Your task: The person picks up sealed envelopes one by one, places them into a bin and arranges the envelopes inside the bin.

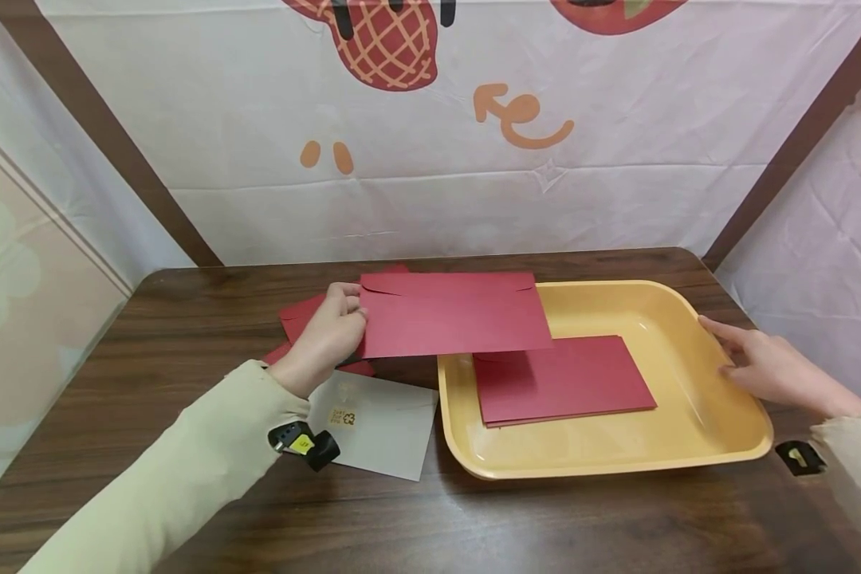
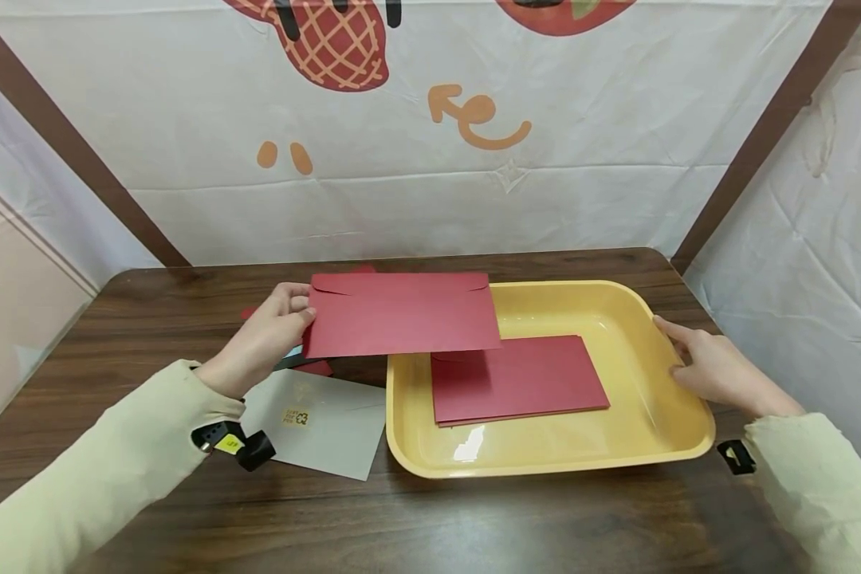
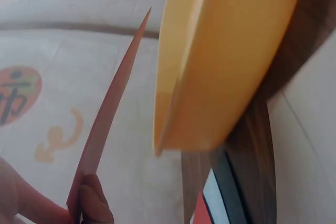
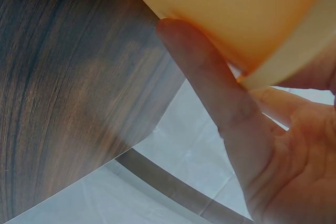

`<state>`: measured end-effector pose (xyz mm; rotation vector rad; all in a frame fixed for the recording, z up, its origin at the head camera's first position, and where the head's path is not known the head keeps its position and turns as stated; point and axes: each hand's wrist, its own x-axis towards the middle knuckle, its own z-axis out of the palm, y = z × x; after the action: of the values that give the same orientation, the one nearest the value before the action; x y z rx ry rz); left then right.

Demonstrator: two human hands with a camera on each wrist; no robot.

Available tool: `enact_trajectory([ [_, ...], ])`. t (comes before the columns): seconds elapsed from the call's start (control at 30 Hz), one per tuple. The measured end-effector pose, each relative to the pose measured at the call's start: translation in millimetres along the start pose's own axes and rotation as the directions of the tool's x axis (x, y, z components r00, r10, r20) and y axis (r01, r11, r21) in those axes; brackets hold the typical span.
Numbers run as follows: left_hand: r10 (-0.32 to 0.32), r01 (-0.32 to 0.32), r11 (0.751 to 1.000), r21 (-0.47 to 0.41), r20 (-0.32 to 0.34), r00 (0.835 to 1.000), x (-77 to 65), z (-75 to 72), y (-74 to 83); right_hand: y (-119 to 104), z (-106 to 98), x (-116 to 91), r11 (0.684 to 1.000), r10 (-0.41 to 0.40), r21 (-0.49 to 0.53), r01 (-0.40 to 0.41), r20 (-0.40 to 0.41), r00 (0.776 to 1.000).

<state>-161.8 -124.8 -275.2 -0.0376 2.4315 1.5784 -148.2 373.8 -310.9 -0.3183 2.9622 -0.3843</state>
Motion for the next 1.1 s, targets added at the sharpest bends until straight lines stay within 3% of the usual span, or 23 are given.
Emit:
enact_trajectory([
  [0.23, 0.014, -0.016, 0.999, 0.036, 0.044, 0.999, 1.8, 23.3, 6.1, 1, 0, 0, 0.999, -0.028, -0.015, 0.028, -0.022, 0.999],
  [0.43, 0.042, -0.043, 0.999, 0.01, 0.073, 0.996, 4.9, 43.7, 8.5, 1, 0, 1, 1.0, -0.024, -0.011, 0.023, -0.009, 1.0],
  [0.77, 0.104, -0.109, 0.994, 0.024, 0.17, 0.98, 4.7, 67.3, 12.5, 2, 0, 0, 1.0, -0.029, -0.011, 0.029, -0.016, 0.999],
  [1.1, 0.086, -0.096, 0.995, 0.04, 0.204, 0.975, 7.9, 86.9, 18.0, 2, 0, 0, 1.0, -0.018, -0.008, 0.018, -0.009, 1.0],
])
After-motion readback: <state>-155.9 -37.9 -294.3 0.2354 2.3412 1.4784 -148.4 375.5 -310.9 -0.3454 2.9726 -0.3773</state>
